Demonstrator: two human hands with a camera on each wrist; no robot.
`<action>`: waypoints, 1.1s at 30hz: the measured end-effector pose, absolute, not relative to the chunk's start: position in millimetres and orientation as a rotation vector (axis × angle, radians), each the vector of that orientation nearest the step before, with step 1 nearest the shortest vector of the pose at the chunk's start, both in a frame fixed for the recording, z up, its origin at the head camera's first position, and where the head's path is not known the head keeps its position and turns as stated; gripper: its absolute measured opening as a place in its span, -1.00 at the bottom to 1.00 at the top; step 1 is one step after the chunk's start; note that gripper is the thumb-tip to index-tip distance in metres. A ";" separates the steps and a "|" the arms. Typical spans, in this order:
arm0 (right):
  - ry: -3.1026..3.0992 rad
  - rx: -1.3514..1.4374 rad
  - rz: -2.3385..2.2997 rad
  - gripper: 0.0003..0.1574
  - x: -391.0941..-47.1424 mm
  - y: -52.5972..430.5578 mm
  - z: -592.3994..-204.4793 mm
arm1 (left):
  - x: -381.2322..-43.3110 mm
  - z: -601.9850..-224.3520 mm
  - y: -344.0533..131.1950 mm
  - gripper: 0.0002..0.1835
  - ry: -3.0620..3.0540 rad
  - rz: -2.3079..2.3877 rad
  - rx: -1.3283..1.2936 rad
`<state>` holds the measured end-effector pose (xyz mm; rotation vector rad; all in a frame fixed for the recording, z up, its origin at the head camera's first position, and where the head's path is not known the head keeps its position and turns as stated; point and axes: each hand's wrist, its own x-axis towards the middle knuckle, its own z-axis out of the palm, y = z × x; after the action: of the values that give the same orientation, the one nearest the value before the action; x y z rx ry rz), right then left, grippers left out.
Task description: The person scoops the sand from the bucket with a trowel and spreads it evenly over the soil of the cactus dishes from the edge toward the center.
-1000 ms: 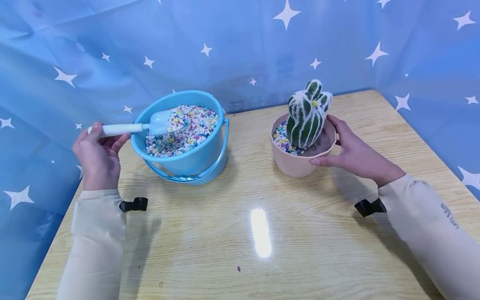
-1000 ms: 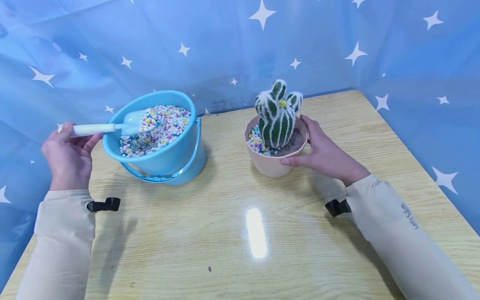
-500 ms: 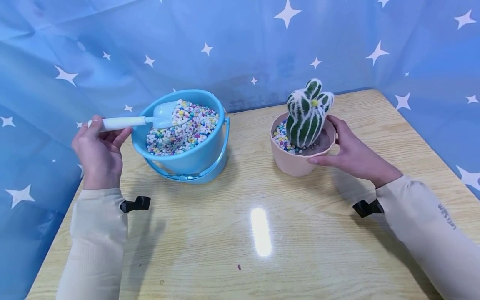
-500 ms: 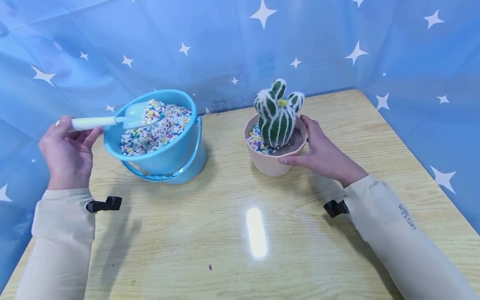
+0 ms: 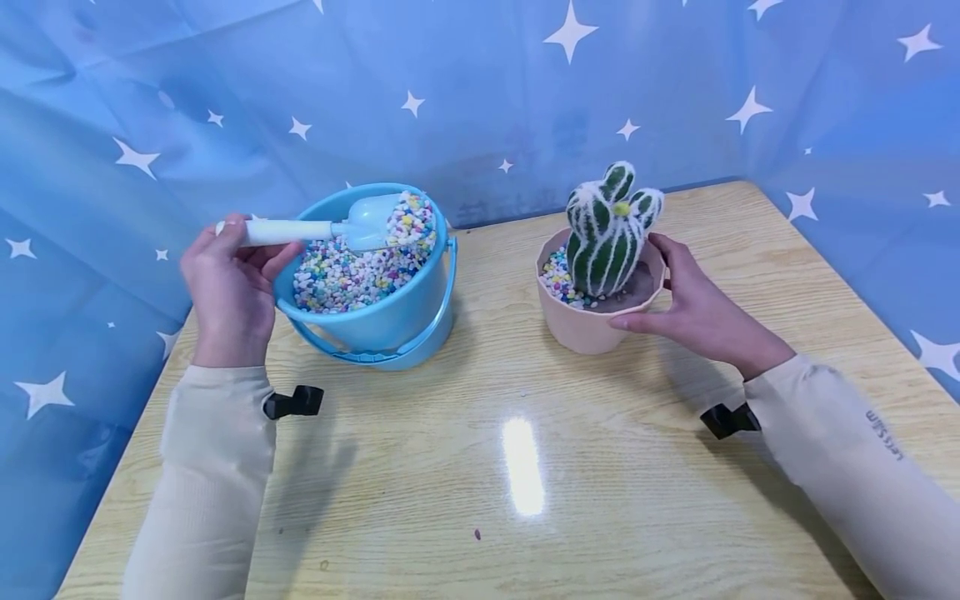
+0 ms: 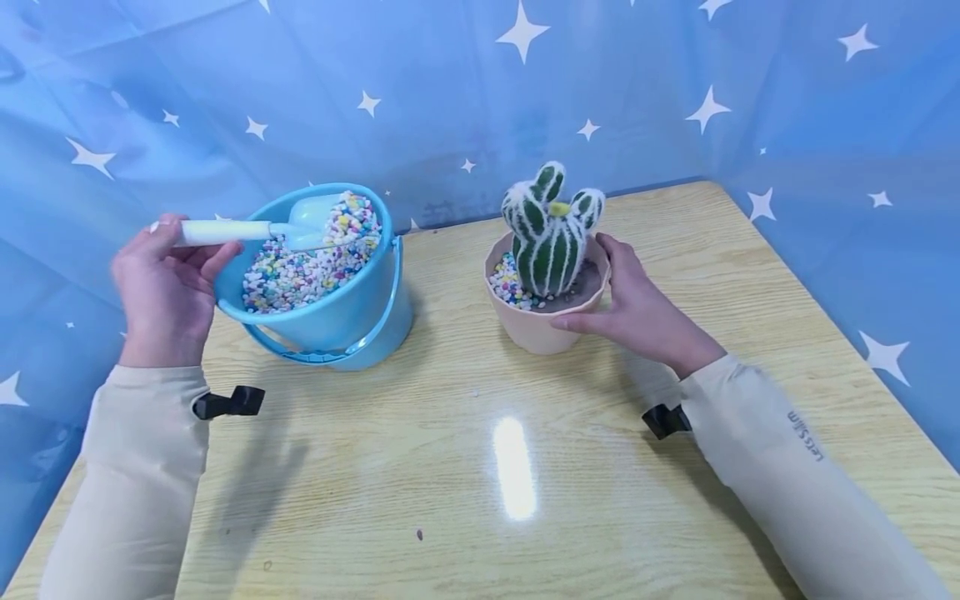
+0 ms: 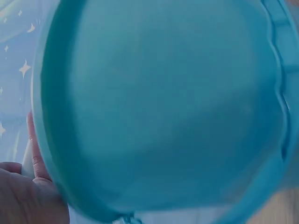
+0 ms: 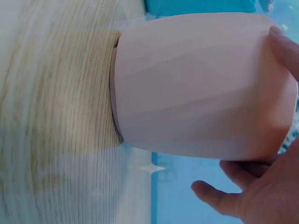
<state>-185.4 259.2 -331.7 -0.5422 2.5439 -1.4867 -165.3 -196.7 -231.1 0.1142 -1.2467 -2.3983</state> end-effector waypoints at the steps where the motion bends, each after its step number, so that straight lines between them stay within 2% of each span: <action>1: 2.543 -0.550 -1.489 0.44 -185.5 258.8 -332.1 | -166.4 -229.9 -193.5 -0.81 -1.265 -2.400 0.110; 33: 2.511 -0.514 -1.500 0.53 -184.9 259.0 -329.0 | -192.5 -221.3 -123.3 -0.81 -1.581 -2.406 0.072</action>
<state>-184.9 259.0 -329.0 -0.5144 2.5110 -1.5005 -192.5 -123.3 -221.3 0.0718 -1.5814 -2.4061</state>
